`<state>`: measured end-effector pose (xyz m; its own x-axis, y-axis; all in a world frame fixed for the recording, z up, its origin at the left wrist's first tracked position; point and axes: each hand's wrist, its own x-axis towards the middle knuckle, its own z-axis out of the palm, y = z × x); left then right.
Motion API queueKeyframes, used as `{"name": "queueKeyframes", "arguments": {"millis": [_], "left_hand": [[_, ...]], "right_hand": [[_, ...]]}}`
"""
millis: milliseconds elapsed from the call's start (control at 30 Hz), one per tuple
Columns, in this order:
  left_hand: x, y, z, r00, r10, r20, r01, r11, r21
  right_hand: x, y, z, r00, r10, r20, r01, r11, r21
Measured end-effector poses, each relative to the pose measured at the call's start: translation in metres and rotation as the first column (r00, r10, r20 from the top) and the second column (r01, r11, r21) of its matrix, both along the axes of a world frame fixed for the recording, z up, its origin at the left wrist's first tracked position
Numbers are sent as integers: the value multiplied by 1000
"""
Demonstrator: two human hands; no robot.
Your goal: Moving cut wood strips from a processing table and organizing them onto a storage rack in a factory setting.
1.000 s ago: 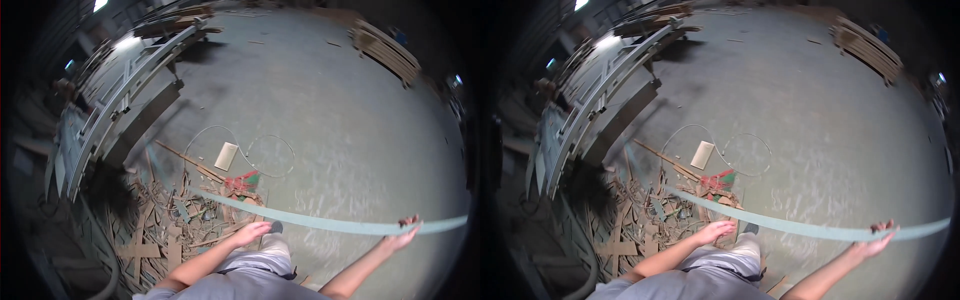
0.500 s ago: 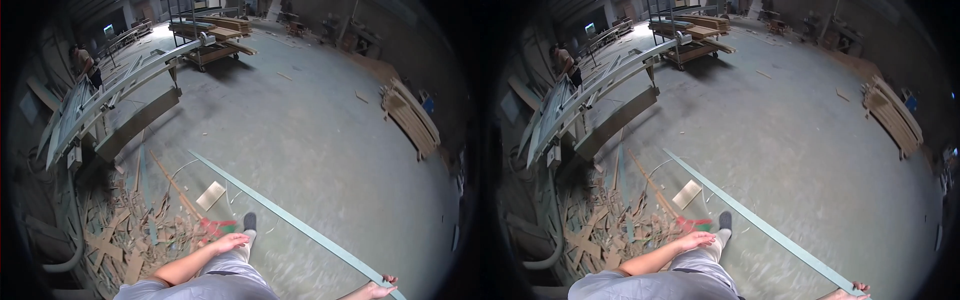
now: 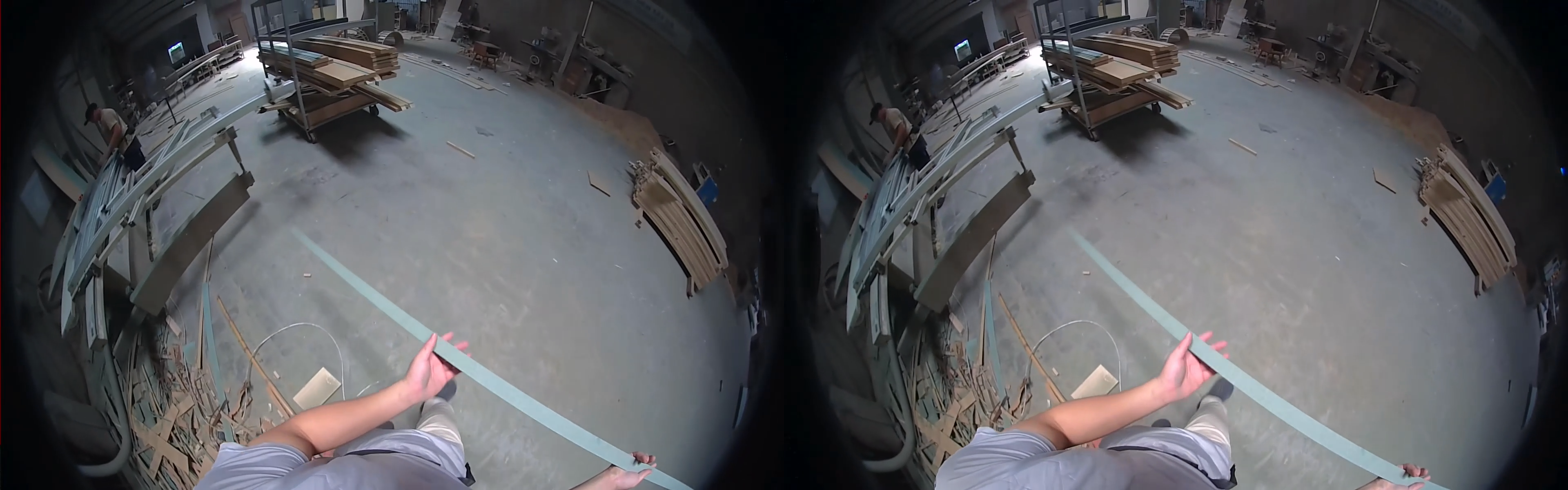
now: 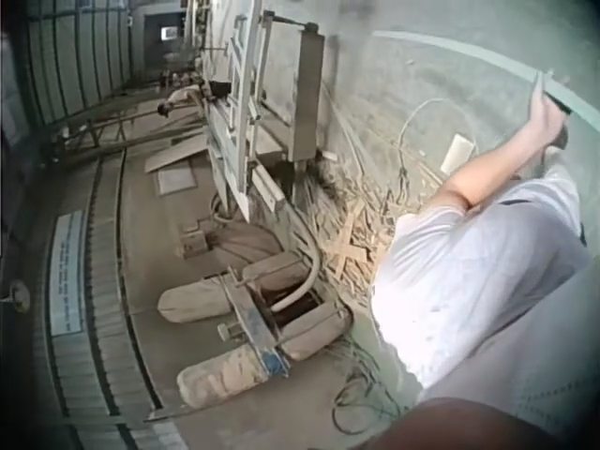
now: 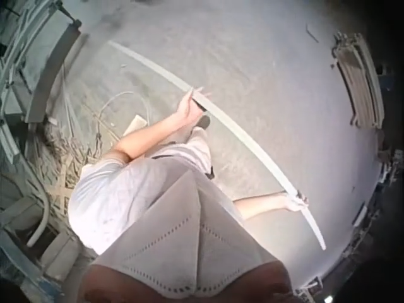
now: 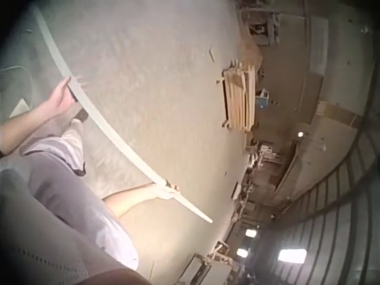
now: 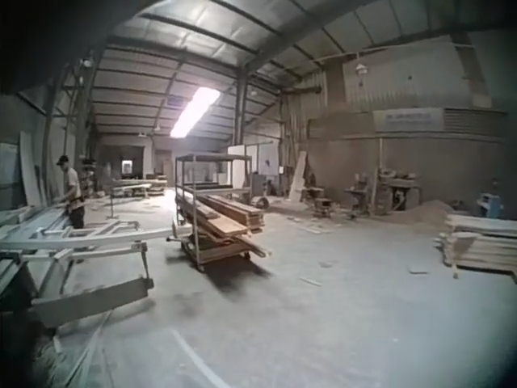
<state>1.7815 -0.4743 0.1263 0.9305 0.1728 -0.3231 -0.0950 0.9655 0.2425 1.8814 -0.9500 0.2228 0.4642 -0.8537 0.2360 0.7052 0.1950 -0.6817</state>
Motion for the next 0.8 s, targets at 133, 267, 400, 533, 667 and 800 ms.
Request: {"name": "queueKeyframes", "arguments": {"millis": [133, 267, 400, 533, 667, 800], "left_hand": [[143, 72, 15, 993, 73, -89, -50, 970, 238], [249, 128, 45, 996, 8, -92, 13, 974, 225], [323, 179, 65, 997, 45, -61, -25, 953, 301], [377, 249, 81, 996, 34, 80, -63, 918, 392], [439, 351, 102, 976, 34, 214, -131, 880, 457], [510, 498, 109, 976, 91, 195, -177, 856, 486]], "right_hand": [[138, 41, -11, 998, 19, -66, -18, 1000, 25], [271, 102, -11, 993, 110, -42, -107, 993, 58], [372, 151, -29, 973, 233, -11, -226, 956, 186], [426, 209, -32, 943, 331, -37, -309, 910, 277], [483, 275, -34, 929, 371, -6, -361, 907, 219], [523, 454, -2, 962, 266, -59, -237, 924, 299]]}}
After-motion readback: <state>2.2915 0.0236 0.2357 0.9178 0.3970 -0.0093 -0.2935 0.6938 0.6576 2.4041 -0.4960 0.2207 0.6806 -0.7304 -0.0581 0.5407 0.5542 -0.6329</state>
